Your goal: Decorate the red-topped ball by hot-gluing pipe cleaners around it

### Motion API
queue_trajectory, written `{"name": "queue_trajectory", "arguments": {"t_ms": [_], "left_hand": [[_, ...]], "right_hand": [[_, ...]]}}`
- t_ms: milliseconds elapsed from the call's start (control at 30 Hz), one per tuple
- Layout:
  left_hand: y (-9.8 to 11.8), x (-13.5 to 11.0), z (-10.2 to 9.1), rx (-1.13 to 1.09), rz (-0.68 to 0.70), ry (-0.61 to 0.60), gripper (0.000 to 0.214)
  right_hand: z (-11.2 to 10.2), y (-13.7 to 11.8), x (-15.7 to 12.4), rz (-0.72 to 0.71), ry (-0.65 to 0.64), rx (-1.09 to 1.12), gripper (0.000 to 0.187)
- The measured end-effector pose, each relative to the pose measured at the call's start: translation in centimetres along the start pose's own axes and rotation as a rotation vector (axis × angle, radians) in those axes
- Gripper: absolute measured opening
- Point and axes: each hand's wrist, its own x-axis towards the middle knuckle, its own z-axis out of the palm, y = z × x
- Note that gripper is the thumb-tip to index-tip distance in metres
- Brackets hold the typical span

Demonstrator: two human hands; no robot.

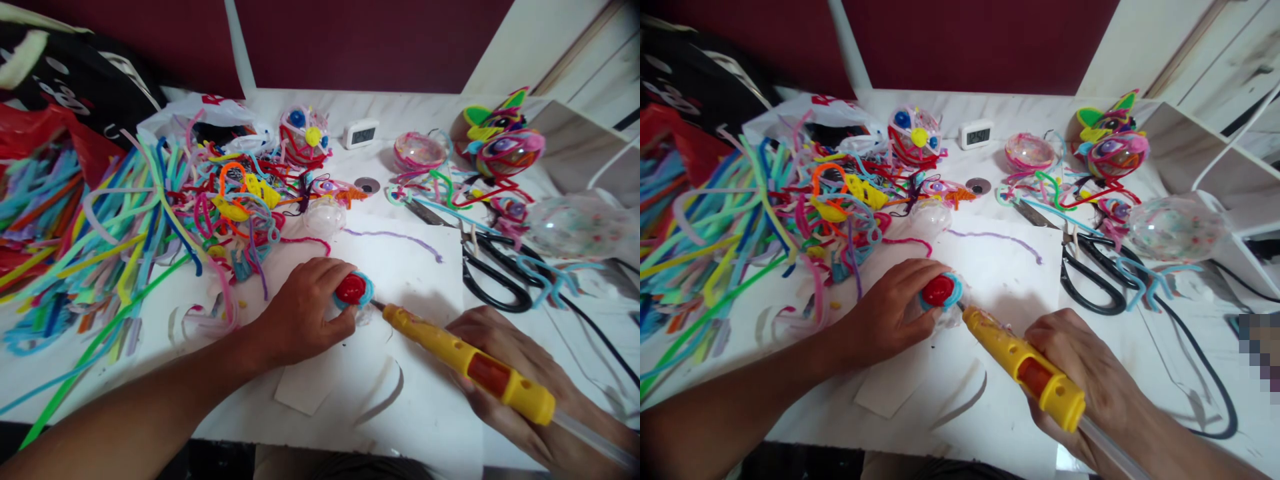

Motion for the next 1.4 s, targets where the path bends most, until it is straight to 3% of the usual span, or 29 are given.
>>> {"name": "queue_trajectory", "arguments": {"t_ms": [233, 467, 600, 967, 1267, 1400], "left_hand": [[0.1, 0.1, 0.0, -0.008, -0.019, -0.006, 0.038], [0.2, 0.0, 0.1, -0.007, -0.012, -0.002, 0.035], [0.1, -0.1, 0.1, -0.013, -0.008, -0.005, 0.036], [0.2, 0.1, -0.1, -0.022, -0.027, -0.007, 0.037], [-0.1, 0.1, 0.1, -0.050, 0.001, 0.004, 0.036], [-0.2, 0.2, 0.0, -0.040, 0.004, -0.005, 0.037]], "right_hand": [[0.2, -0.1, -0.2, -0.002, -0.007, -0.017, 0.017], [0.6, -0.2, 0.0, 0.029, -0.021, -0.008, 0.030], [0.5, 0.0, -0.3, -0.010, -0.017, -0.033, 0.026], [-1.3, -0.4, 1.0, -0.055, -0.070, -0.145, 0.024], [-1.0, -0.3, 1.1, 0.078, -0.052, -0.115, 0.017], [-1.0, -0.1, 1.0, 0.071, -0.015, -0.140, 0.020]]}}
